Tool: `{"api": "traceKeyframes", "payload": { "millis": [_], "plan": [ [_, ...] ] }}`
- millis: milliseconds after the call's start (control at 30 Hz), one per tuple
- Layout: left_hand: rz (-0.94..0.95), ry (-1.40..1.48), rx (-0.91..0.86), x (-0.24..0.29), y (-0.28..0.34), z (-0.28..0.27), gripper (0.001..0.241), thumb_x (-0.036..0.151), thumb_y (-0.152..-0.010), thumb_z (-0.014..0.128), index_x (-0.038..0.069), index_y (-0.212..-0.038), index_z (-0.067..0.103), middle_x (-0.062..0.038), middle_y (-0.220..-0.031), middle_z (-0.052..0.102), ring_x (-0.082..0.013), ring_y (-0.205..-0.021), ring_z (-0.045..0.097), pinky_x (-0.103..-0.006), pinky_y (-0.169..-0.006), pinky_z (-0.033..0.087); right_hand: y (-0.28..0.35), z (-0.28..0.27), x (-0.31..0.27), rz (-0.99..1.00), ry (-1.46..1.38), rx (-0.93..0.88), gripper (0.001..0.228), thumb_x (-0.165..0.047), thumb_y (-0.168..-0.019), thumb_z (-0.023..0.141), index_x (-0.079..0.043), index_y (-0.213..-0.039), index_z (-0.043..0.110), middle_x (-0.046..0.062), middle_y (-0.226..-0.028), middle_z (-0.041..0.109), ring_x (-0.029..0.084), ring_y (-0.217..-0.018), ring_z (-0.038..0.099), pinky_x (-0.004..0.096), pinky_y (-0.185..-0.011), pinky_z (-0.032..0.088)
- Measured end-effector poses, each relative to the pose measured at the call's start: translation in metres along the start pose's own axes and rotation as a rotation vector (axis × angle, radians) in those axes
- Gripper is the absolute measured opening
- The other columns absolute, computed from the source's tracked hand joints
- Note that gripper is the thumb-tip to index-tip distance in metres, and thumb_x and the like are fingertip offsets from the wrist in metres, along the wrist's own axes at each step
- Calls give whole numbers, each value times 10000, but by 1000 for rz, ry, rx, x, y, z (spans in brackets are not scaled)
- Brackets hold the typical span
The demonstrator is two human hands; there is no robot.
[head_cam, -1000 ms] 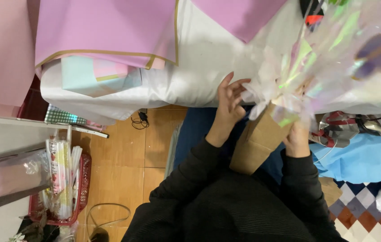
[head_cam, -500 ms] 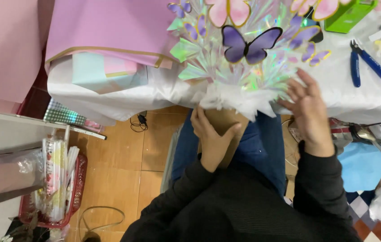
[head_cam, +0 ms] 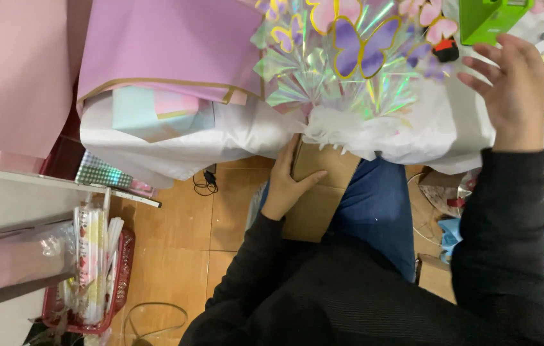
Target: The person wraps a rectangular cardboard box with a sheet of pink paper featuring butterfly designs. They fold the paper around the box, tuck the edges, and secure the wrapping with tape. The person then smooths the paper and folds the ends to complete the package.
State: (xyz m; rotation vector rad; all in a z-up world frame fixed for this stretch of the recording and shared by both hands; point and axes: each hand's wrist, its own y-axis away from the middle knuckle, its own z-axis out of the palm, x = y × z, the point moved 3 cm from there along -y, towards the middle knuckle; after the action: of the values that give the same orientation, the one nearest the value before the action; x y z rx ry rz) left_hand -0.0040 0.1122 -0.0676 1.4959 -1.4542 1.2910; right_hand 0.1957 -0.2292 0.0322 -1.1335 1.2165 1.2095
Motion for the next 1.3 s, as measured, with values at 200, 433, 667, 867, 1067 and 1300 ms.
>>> {"api": "traceKeyframes", "payload": {
  "millis": [200, 433, 667, 867, 1067, 1300],
  "plan": [
    [-53, -38, -401, 28, -6, -96, 923, 260, -868, 813, 118, -1604, 275, -134, -1679, 304, -293, -1558, 283, -460, -1265, 254, -76, 71, 35, -59, -298, -1026, 285, 5, -489, 732, -29, -635, 490, 149, -753, 659, 284, -756, 701, 583, -925, 613],
    [-238, -50, -496, -22, 45, -128, 866, 355, -893, 757, 122, -1587, 295, -109, -1663, 279, -291, -1538, 290, -457, -1224, 283, -77, 106, 76, 340, 100, -570, 442, -220, -1000, 702, -77, -1402, 587, -32, -1015, 680, 70, -688, 657, 269, -698, 661],
    [-423, 157, -414, -44, 66, -117, 876, 292, -859, 778, 100, -1580, 320, -103, -1639, 371, -257, -1520, 351, -406, -1239, 268, -69, 95, 61, 20, 545, -621, 173, -173, -979, 789, -107, -1134, 753, -18, -960, 703, 18, -794, 548, 183, -666, 445],
    [-560, 28, -459, -28, 64, -113, 952, 376, -831, 767, 124, -1604, 272, -76, -1671, 332, -248, -1541, 318, -393, -1230, 261, -58, 69, 53, 31, 626, -605, 248, -91, -976, 768, -58, -1221, 748, 45, -1069, 730, 71, -894, 595, 228, -822, 522],
    [-321, 41, -555, -22, 55, -99, 887, 314, -924, 710, 128, -1627, 204, -93, -1688, 284, -251, -1560, 259, -392, -1247, 218, -52, 103, 11, 44, 860, -802, 294, -248, -1003, 711, -91, -1242, 782, 25, -968, 747, 81, -896, 564, 258, -809, 420],
    [-124, 107, -451, -32, 52, -98, 739, 264, -978, 678, 84, -1588, 302, -153, -1629, 385, -308, -1515, 373, -458, -1243, 323, -53, 107, -13, -280, 931, -819, 187, -204, -1042, 738, -34, -983, 788, 2, -716, 481, 110, -687, 314, 277, -605, 288]
  ]
}}
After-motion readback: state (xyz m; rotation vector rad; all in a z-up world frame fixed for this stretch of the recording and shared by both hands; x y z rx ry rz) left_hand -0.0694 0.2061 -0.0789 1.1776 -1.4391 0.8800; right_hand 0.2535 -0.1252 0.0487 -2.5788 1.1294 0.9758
